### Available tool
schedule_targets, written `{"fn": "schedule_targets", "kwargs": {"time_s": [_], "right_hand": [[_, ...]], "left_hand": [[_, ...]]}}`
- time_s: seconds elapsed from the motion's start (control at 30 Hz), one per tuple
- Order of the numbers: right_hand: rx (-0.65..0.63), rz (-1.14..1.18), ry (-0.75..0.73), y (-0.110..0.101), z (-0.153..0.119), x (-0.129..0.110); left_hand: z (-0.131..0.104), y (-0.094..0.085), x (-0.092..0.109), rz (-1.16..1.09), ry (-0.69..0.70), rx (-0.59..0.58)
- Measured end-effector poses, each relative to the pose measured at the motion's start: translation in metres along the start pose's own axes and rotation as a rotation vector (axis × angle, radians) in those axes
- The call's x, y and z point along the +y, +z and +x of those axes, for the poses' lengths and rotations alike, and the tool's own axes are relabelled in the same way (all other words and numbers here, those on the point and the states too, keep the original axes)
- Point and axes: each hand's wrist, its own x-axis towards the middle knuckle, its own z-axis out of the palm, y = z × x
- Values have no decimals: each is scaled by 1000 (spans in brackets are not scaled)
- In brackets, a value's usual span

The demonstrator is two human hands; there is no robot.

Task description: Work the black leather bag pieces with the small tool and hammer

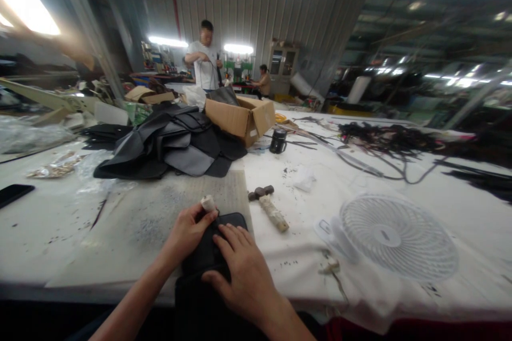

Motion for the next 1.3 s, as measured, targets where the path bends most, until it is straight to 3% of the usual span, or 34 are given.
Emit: {"fn": "schedule_targets", "kwargs": {"time_s": [0.4, 0.53, 0.6, 0.67, 0.73, 0.83, 0.97, 1.07, 1.13, 1.23, 1.3], "right_hand": [[12, 24, 7, 1, 0, -4], [-12, 156, 21, -12, 2, -2], [48, 230, 39, -26, 8, 9], [199, 127, 149, -40, 17, 28], [254, -134, 375, -52, 28, 50], [86, -340, 625, -61, 45, 76], [49, -292, 659, -66, 59, 90], [40, -219, 663, -82, 61, 82], [42, -66, 617, -101, 58, 64], [99, 362, 410, -135, 50, 20], [163, 475, 262, -151, 46, -12]], "left_hand": [[-4, 7, 8, 35, 67, 43], [-12, 11, 9, 31, 195, 53], [-14, 11, 8, 31, 210, 56], [-15, 11, 7, 35, 204, 58], [-14, 10, 6, 37, 203, 53], [-14, 10, 6, 23, 207, 46], [-17, 9, 6, -3, 204, 50], [-19, 8, 7, -22, 200, 37], [-19, 8, 7, -35, 193, 31], [-17, 8, 6, -37, 191, 30], [-16, 9, 5, -31, 188, 36]]}}
